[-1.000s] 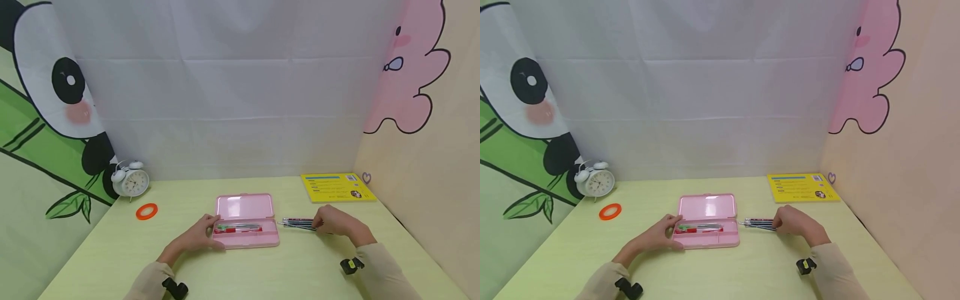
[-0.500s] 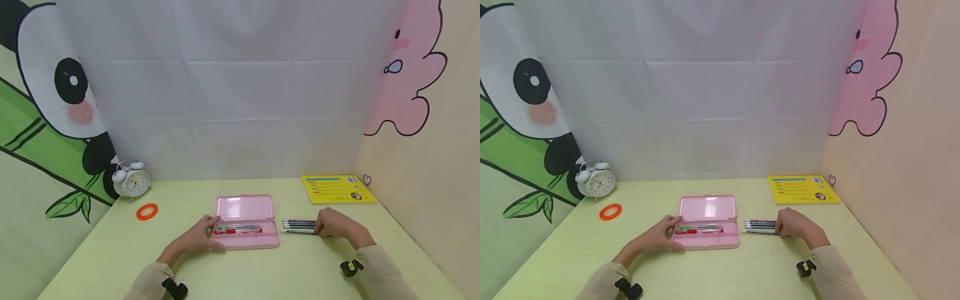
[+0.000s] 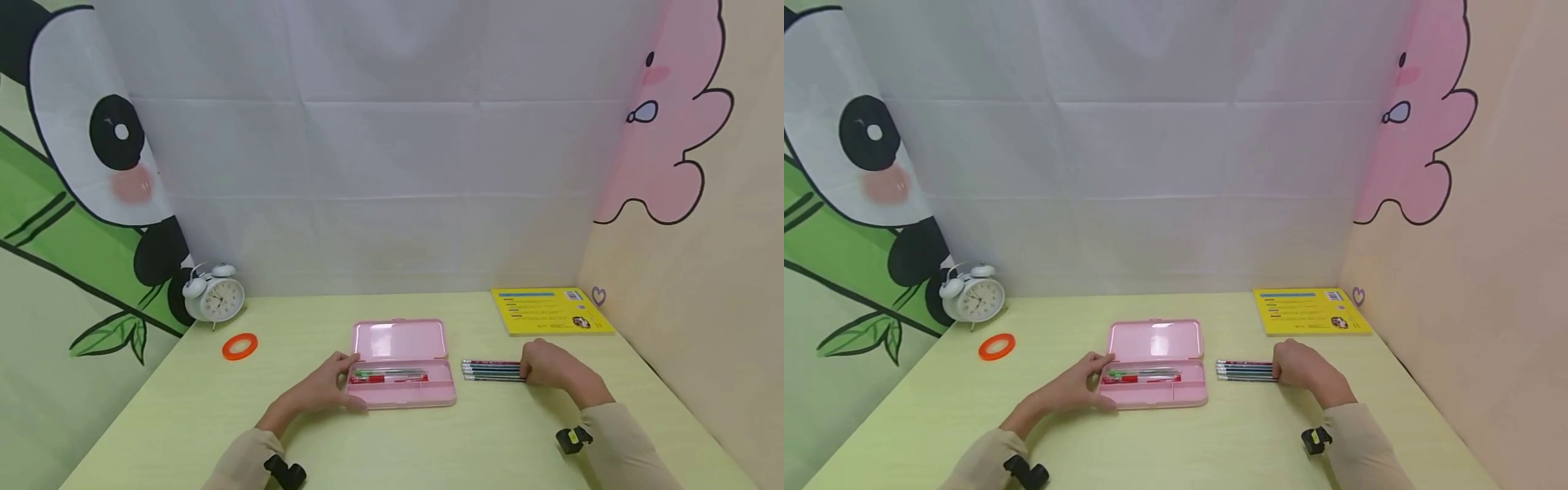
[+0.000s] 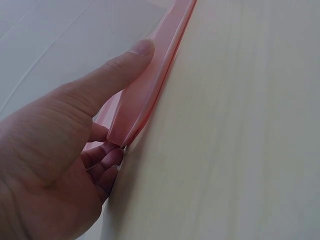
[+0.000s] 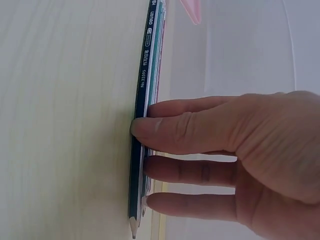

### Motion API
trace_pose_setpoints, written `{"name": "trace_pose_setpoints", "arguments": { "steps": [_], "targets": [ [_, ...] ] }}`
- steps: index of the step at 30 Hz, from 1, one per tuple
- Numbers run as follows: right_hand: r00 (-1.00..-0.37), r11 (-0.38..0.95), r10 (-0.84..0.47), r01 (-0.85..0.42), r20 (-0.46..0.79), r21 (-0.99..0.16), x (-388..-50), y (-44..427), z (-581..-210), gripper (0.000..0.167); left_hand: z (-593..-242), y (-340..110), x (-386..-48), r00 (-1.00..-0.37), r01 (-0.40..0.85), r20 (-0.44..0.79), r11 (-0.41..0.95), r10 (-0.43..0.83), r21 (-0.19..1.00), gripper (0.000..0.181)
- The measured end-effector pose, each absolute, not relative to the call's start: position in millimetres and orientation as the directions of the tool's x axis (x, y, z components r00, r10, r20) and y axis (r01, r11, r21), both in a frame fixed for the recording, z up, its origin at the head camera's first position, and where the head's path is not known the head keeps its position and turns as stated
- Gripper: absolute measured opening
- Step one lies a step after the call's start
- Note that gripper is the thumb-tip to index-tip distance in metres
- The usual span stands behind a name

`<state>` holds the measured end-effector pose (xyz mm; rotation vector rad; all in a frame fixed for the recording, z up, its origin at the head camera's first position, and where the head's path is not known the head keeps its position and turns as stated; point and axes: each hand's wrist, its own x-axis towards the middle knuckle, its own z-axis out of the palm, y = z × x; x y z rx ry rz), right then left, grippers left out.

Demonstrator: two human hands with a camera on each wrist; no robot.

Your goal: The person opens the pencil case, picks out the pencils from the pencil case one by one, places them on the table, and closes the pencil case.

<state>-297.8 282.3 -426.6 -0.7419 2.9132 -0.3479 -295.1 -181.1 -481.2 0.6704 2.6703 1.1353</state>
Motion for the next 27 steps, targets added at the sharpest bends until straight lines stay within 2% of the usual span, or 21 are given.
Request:
{"name": "trace_pose_setpoints", "arguments": {
  "steps": [9,27],
  "targets": [
    [-0.890,0.866,-0.455,-0.438,-0.017,-0.240,-297.1,279.5,-429.2,0.018,-481.2,-180.8,-294.6,-0.885,0.339,0.027,0.603,0.465,0.722,0.108],
    [-0.916,0.896,-0.395,-0.367,-0.071,-0.252,-300.3,277.9,-430.9,0.013,-481.3,-181.8,-295.3,-0.881,0.348,0.031,0.601,0.473,0.720,0.108]
  ]
}}
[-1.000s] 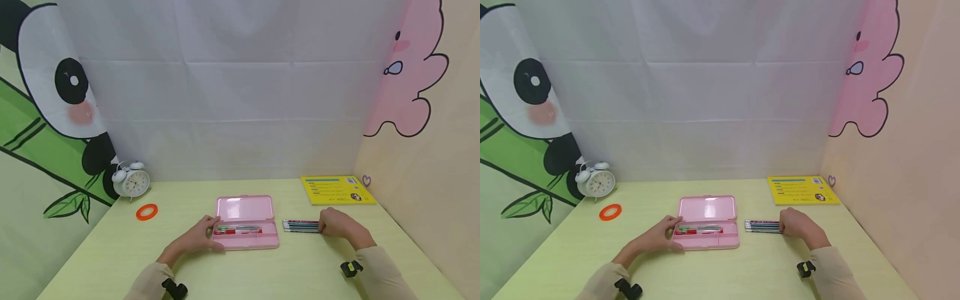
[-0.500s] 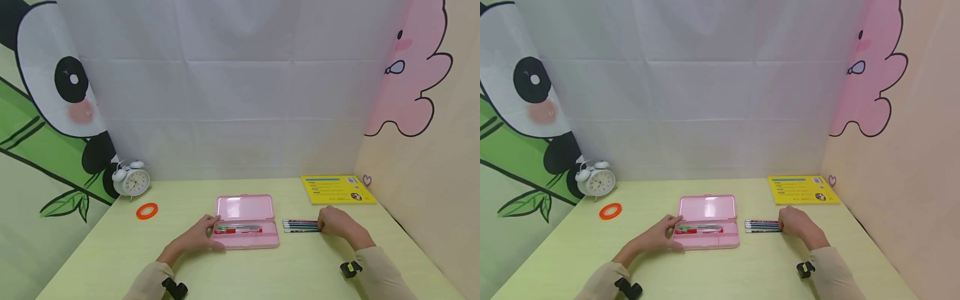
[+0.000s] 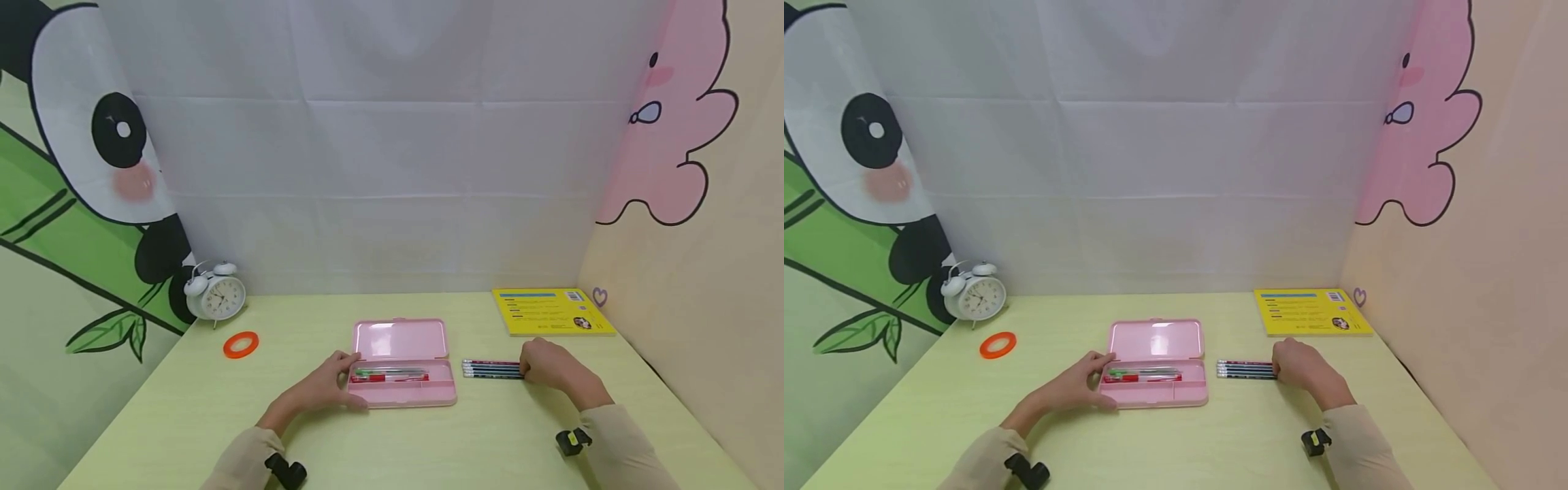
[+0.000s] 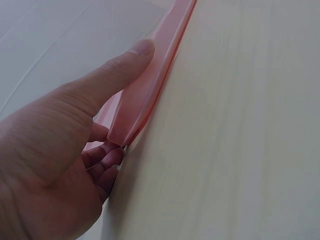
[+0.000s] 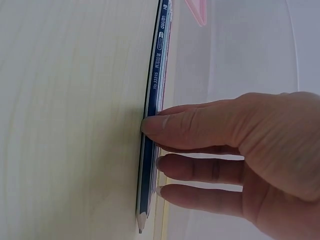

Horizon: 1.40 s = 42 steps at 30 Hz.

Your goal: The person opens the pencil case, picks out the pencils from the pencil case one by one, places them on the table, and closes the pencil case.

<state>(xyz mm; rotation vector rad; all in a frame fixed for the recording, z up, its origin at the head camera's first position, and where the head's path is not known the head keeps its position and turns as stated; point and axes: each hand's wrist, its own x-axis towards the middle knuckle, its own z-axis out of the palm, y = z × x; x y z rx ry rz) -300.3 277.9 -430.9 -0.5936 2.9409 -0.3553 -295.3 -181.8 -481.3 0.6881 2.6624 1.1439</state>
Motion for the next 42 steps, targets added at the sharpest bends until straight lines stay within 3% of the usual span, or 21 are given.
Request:
{"name": "trace_pose_setpoints", "arguments": {
  "steps": [21,31,42],
  "targets": [
    [-0.916,0.890,-0.399,-0.375,-0.046,-0.260,-297.6,275.9,-429.6,0.011,-483.1,-182.5,-293.6,-0.880,0.342,0.023,0.598,0.475,0.725,0.108],
    [-0.823,0.729,-0.513,-0.569,0.246,-0.381,-301.3,255.6,-431.6,0.007,-483.3,-182.4,-294.1,-0.880,0.346,0.019,0.614,0.474,0.709,0.109],
    [-0.847,0.655,-0.429,-0.531,0.315,-0.537,-311.5,191.4,-433.0,0.014,-487.4,-184.9,-296.7,-0.883,0.350,0.033,0.610,0.468,0.711,0.109]
  ]
}}
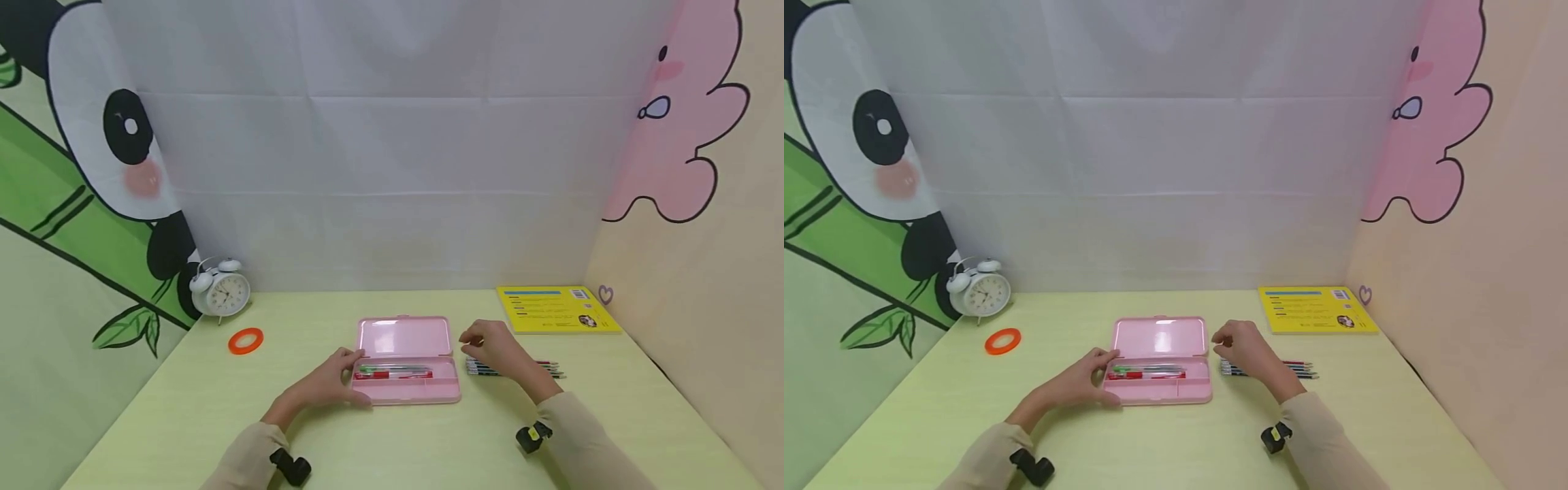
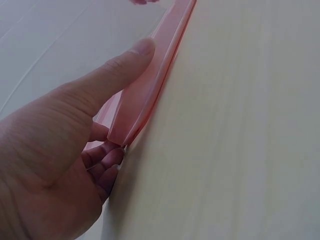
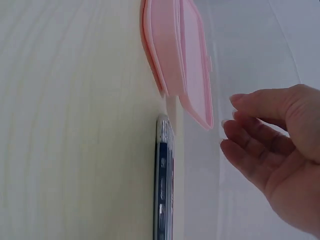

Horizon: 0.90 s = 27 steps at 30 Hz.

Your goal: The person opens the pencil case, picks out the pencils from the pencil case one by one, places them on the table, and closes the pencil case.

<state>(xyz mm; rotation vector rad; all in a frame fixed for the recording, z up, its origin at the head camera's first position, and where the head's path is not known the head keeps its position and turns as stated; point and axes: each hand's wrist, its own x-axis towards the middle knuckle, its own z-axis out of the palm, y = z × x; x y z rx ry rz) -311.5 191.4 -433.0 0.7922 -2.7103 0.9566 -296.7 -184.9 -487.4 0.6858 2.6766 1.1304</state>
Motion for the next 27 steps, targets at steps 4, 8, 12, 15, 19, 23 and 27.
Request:
{"name": "trace_pose_setpoints", "arguments": {
  "steps": [4,8,12,15,19,23,27],
  "targets": [
    [-0.905,0.649,-0.337,-0.424,0.260,-0.632,-315.9,175.5,-436.1,0.028,-487.0,-184.9,-296.8,-0.882,0.346,0.031,0.602,0.470,0.720,0.109],
    [-0.932,0.642,-0.292,-0.359,0.217,-0.678,-316.2,170.0,-439.0,0.035,-484.8,-184.5,-296.1,-0.882,0.349,0.034,0.603,0.470,0.718,0.109],
    [-0.939,0.622,-0.296,-0.327,0.172,-0.712,-316.1,172.6,-441.2,0.038,-484.0,-183.1,-295.5,-0.888,0.338,0.028,0.611,0.459,0.716,0.109],
    [-0.947,0.600,-0.296,-0.288,0.128,-0.746,-316.3,174.2,-442.9,0.042,-483.5,-183.2,-295.5,-0.888,0.338,0.027,0.610,0.460,0.717,0.109],
    [-0.952,0.584,-0.290,-0.254,0.094,-0.771,-316.8,173.4,-444.4,0.043,-484.4,-183.7,-296.6,-0.882,0.349,0.035,0.603,0.469,0.717,0.108],
    [-0.959,0.538,-0.280,-0.198,0.049,-0.819,-316.5,170.3,-444.9,0.045,-485.8,-184.2,-297.0,-0.884,0.346,0.033,0.605,0.466,0.718,0.108],
    [-0.955,0.423,-0.294,-0.088,-0.044,-0.902,-316.0,167.9,-442.8,0.053,-486.9,-184.0,-297.6,-0.882,0.353,0.040,0.600,0.470,0.718,0.109]
  ]
}}
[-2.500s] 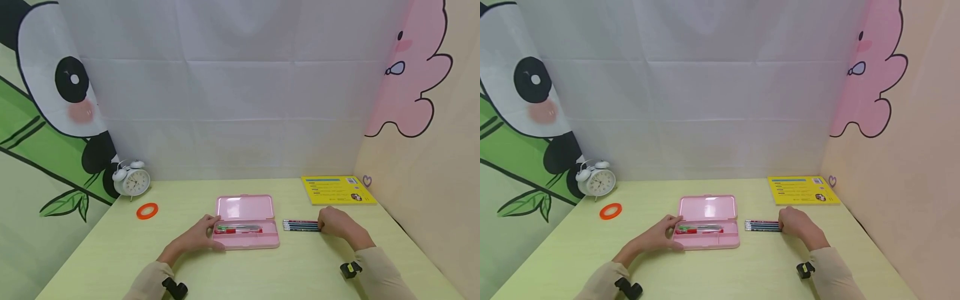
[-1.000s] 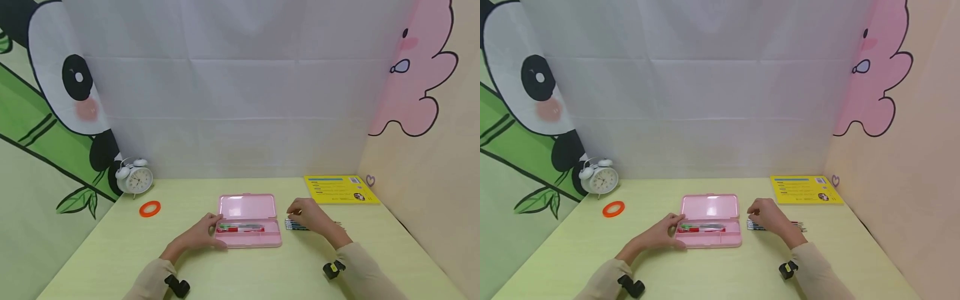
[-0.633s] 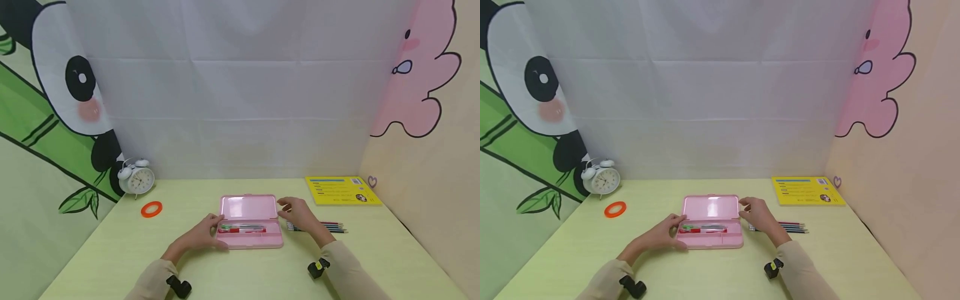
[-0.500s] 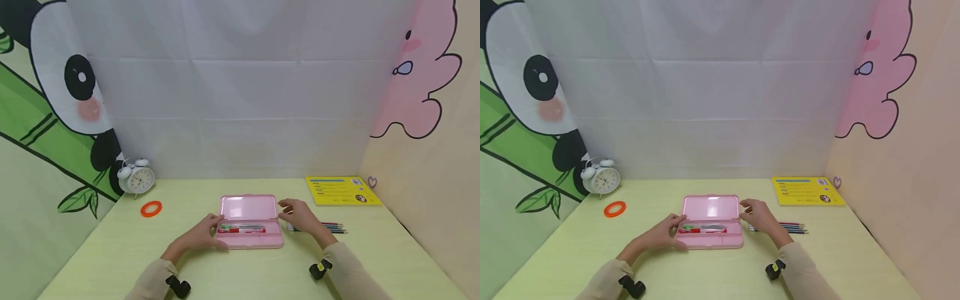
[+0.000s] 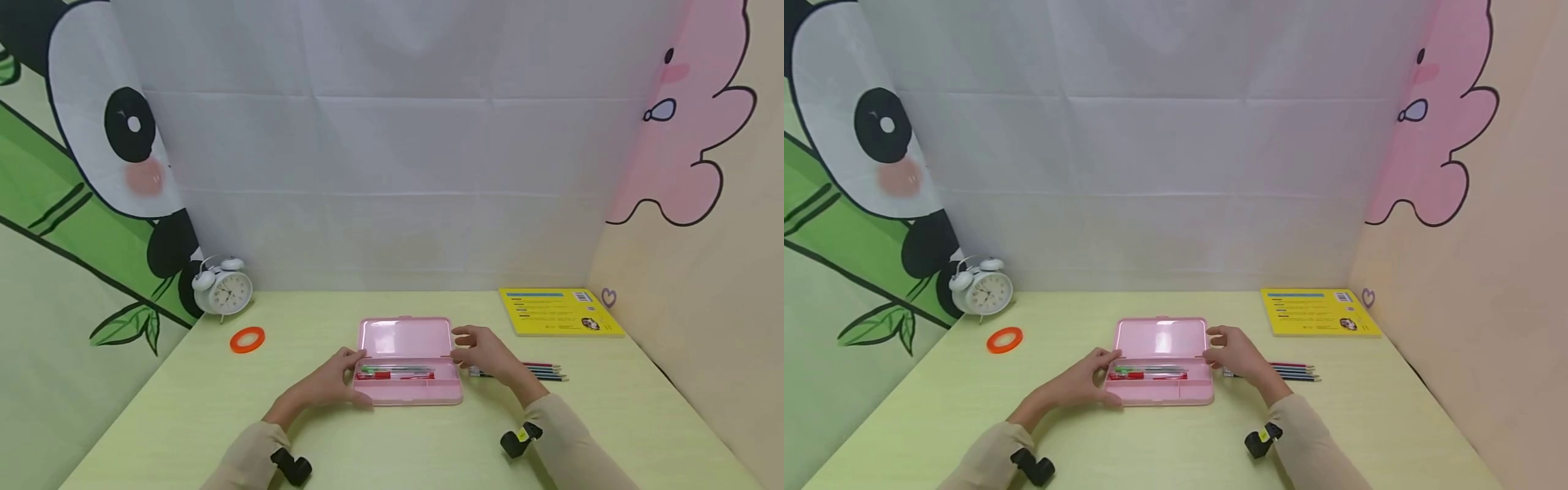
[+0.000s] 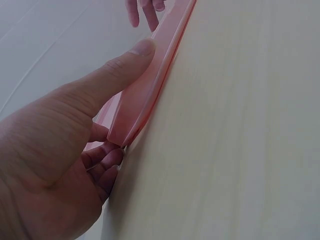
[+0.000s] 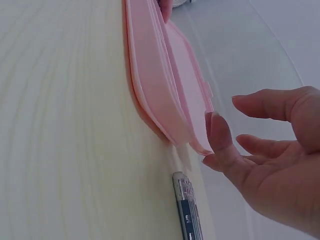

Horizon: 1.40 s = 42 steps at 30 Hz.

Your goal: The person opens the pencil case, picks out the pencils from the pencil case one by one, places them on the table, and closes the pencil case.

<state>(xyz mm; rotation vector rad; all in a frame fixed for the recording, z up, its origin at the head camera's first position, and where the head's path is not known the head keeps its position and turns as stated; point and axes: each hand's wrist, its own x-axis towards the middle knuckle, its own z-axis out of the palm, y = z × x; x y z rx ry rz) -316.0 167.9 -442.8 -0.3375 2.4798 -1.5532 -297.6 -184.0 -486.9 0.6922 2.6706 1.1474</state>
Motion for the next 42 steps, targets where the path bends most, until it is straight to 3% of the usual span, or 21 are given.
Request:
{"name": "trace_pose_setpoints", "arguments": {
  "steps": [5,11,21,28,42],
  "targets": [
    [-0.945,0.309,-0.301,0.028,-0.126,-0.951,-317.3,165.6,-442.1,0.063,-485.9,-183.1,-297.8,-0.887,0.337,0.028,0.606,0.460,0.720,0.108],
    [-0.932,0.272,-0.314,0.093,-0.179,-0.958,-316.9,162.6,-442.7,0.066,-486.5,-182.9,-298.4,-0.898,0.312,0.013,0.618,0.439,0.722,0.109],
    [-0.923,0.282,-0.328,0.109,-0.203,-0.953,-316.2,163.2,-442.2,0.065,-486.6,-182.8,-299.4,-0.880,0.353,0.048,0.582,0.473,0.732,0.113],
    [-0.930,0.242,-0.299,0.143,-0.214,-0.960,-313.4,160.7,-441.7,0.075,-487.9,-181.2,-298.7,-0.910,0.262,0.018,0.540,0.414,0.800,0.143],
    [-0.931,0.235,-0.310,0.121,-0.192,-0.965,-311.6,163.7,-437.9,0.074,-486.3,-181.7,-297.7,-0.910,0.268,0.026,0.541,0.413,0.797,0.141]
  ]
}}
